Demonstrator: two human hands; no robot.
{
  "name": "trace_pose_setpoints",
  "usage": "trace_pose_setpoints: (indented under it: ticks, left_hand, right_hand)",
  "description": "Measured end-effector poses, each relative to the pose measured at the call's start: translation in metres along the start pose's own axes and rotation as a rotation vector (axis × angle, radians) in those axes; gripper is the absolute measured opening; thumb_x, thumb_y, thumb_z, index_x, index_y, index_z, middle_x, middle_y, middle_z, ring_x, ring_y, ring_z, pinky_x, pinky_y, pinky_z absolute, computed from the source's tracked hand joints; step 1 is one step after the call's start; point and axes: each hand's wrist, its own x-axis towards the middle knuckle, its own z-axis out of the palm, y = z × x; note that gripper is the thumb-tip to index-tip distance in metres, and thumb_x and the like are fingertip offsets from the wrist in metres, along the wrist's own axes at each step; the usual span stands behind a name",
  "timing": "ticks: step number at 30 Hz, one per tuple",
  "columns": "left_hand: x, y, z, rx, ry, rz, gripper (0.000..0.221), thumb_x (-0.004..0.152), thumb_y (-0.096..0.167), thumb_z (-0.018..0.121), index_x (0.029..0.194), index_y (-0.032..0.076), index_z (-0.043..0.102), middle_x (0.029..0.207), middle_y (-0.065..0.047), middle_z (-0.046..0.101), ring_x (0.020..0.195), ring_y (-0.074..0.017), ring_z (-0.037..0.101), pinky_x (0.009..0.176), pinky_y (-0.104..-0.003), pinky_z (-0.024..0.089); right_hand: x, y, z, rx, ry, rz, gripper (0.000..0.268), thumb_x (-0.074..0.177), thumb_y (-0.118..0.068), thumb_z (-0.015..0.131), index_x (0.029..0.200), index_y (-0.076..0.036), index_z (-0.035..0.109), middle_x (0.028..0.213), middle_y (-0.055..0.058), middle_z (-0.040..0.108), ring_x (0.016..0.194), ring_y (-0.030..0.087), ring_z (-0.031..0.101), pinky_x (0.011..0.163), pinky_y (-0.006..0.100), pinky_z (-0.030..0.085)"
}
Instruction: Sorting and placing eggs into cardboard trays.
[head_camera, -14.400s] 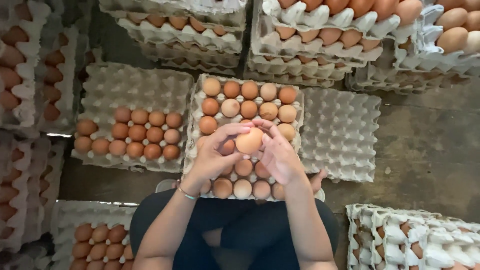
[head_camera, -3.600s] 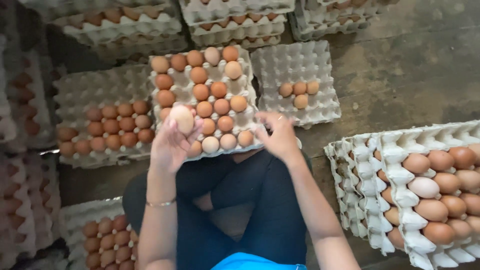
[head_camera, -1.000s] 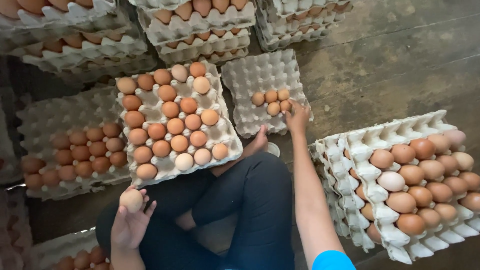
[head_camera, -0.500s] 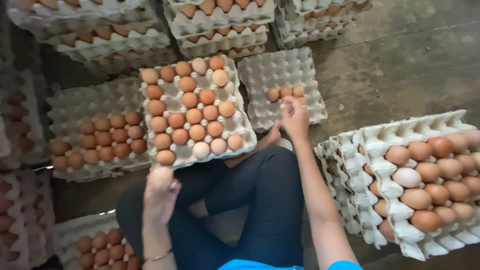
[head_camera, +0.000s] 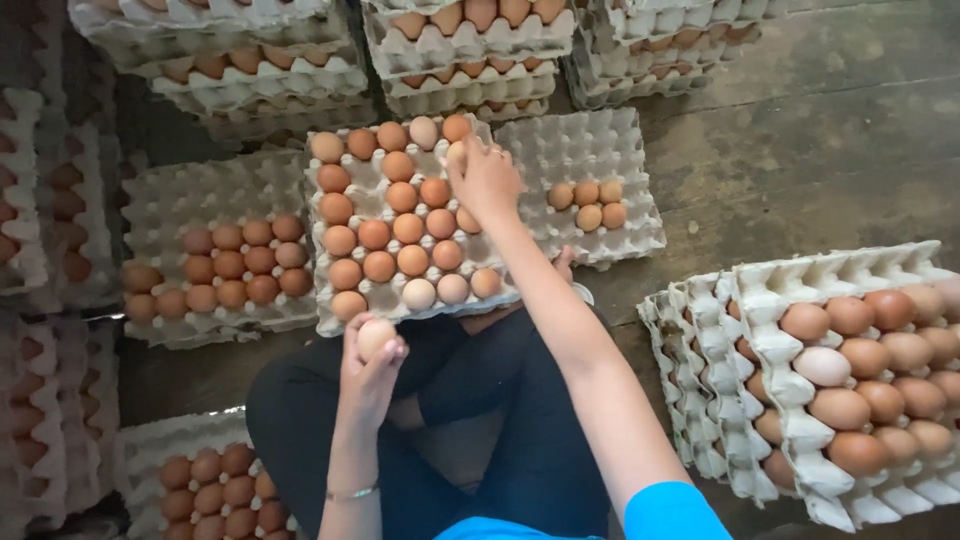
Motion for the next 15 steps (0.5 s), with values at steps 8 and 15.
trace_pose_setpoints:
  ticks: [8, 15]
  left_hand:
    - [0.001, 0.019, -0.064, -0.011, 0.067, 0.010, 0.049, 0.082, -0.002, 0.066, 0.124, 0.015, 0.046, 0.094, -0.006, 0.056, 0.076, -0.0168, 0.059, 0.077, -0.033, 0.049]
    - [0.006, 0.020, -0.071, -0.207, -0.036, -0.016, 0.043, 0.085, 0.009, 0.066, 0.123, 0.020, 0.052, 0.099, -0.002, 0.059, 0.079, -0.0139, 0.058, 0.079, -0.033, 0.049]
  right_hand:
    - [0.019, 0.012, 0.016, 0.076, -0.100, 0.101, 0.046, 0.076, -0.050, 0.071, 0.112, -0.022, 0.065, 0.092, 0.011, 0.070, 0.098, 0.034, 0.063, 0.076, 0.049, 0.054]
    - [-0.032, 0.038, -0.035, 1.563, -0.277, 0.403, 0.054, 0.086, 0.002, 0.071, 0.129, -0.004, 0.041, 0.114, 0.014, 0.055, 0.087, 0.023, 0.069, 0.073, 0.030, 0.065]
